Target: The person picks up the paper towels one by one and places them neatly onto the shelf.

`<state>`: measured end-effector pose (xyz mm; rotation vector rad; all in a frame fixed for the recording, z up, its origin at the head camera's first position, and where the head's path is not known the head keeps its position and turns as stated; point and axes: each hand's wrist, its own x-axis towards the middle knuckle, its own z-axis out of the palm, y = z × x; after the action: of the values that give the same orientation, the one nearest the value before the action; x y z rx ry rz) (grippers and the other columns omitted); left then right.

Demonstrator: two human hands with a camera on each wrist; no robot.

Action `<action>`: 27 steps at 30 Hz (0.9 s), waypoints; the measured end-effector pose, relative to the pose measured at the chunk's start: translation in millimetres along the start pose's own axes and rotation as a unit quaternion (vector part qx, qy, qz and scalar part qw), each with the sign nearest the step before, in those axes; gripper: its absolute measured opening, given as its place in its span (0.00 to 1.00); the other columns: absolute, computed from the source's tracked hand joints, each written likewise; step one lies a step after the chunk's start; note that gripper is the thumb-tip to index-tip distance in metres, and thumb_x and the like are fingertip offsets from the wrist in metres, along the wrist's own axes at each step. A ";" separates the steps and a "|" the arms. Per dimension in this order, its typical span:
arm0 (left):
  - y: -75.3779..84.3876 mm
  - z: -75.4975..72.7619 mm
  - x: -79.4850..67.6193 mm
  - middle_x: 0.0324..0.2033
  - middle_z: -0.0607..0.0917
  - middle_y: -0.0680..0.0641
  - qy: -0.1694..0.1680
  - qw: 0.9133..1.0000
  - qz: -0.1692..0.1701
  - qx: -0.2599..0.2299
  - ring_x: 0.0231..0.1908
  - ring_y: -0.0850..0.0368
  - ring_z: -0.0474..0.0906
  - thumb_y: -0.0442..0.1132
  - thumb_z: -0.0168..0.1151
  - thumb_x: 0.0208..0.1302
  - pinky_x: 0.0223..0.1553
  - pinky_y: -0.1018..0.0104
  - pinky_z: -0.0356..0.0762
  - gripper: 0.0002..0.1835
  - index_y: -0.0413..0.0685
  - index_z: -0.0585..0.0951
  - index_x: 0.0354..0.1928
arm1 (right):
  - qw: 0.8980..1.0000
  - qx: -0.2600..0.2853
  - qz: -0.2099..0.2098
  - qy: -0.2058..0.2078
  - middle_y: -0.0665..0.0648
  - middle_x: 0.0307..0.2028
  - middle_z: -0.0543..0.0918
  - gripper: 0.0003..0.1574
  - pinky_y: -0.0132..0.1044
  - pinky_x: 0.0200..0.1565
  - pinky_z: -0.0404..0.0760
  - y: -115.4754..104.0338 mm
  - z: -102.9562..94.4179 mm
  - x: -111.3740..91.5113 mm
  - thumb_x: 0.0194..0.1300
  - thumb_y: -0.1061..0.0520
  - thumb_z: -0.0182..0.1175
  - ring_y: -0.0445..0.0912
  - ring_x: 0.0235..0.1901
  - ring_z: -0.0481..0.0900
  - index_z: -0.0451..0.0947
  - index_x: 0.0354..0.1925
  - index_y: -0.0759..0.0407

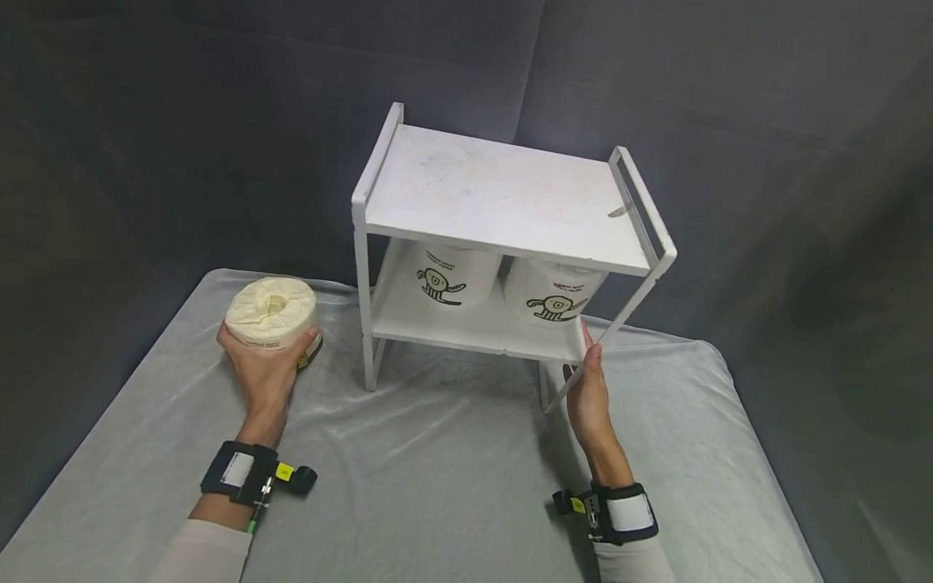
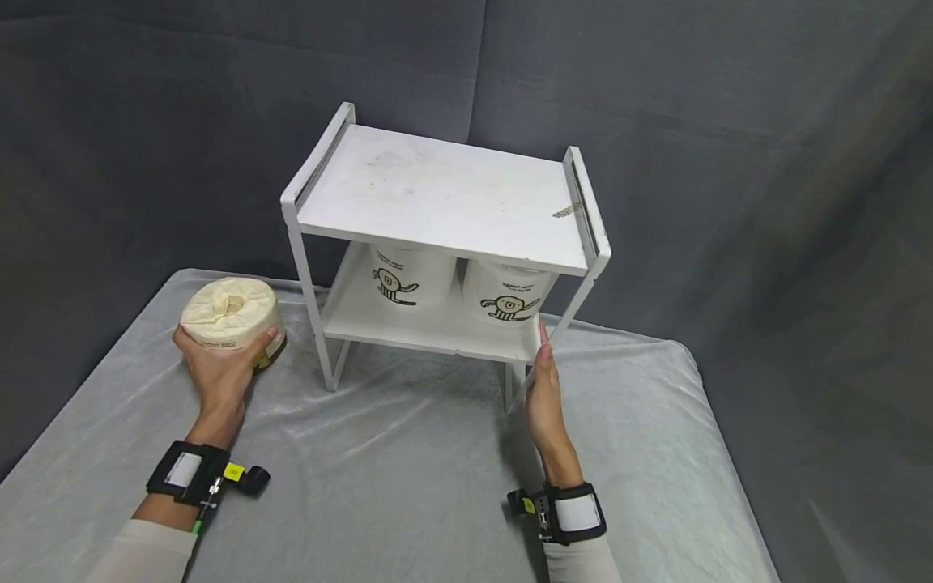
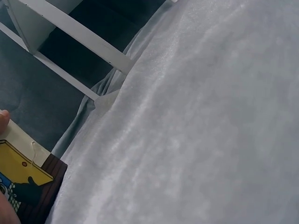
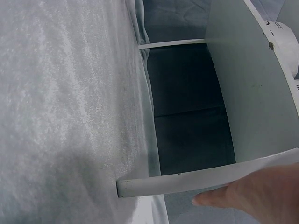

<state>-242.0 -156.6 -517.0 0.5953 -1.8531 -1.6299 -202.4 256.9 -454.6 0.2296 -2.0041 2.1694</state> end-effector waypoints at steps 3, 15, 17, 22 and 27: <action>0.4 -0.8 0.5 0.69 0.62 0.53 -0.001 1.000 -0.001 -0.003 0.67 0.63 0.58 0.47 0.83 0.33 0.67 0.69 0.51 0.66 0.61 0.50 0.74 | 1.000 0.004 0.000 0.000 0.58 0.75 0.53 0.45 0.57 0.72 0.33 -0.5 0.9 0.4 0.74 0.32 0.28 0.48 0.75 0.44 0.45 0.78 0.54; 0.7 -2.7 -0.2 0.69 0.62 0.54 0.000 1.000 -0.008 0.000 0.67 0.65 0.58 0.48 0.82 0.35 0.67 0.69 0.52 0.64 0.65 0.50 0.74 | 1.000 0.021 -0.008 -0.004 0.59 0.75 0.53 0.47 0.57 0.71 0.33 -1.3 2.9 -1.5 0.74 0.31 0.29 0.49 0.75 0.44 0.44 0.78 0.56; 1.3 -3.5 -0.9 0.69 0.62 0.54 -0.002 1.000 -0.011 0.001 0.67 0.65 0.58 0.49 0.82 0.35 0.67 0.69 0.52 0.64 0.65 0.50 0.74 | 1.000 0.011 -0.007 -0.005 0.58 0.75 0.53 0.46 0.58 0.71 0.33 -1.1 2.5 -1.4 0.74 0.31 0.29 0.48 0.75 0.44 0.45 0.78 0.54; 3.4 -6.3 -5.4 0.69 0.62 0.54 -0.008 1.000 -0.013 0.003 0.67 0.65 0.58 0.50 0.81 0.36 0.67 0.68 0.52 0.63 0.66 0.50 0.73 | 1.000 -0.002 -0.011 -0.005 0.56 0.76 0.52 0.43 0.58 0.71 0.33 -0.2 1.2 -0.2 0.75 0.33 0.28 0.49 0.76 0.41 0.46 0.78 0.52; 5.9 -10.9 -12.9 0.69 0.62 0.53 -0.018 1.000 -0.023 0.003 0.67 0.62 0.58 0.50 0.81 0.36 0.68 0.66 0.52 0.63 0.66 0.49 0.74 | 1.000 -0.005 -0.006 -0.002 0.56 0.76 0.50 0.43 0.59 0.71 0.32 0.4 0.6 0.1 0.75 0.34 0.28 0.49 0.76 0.39 0.45 0.78 0.52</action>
<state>-224.9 -154.9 -512.2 0.6199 -1.8842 -1.6759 -202.6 256.3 -455.0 0.2430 -2.0111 2.1525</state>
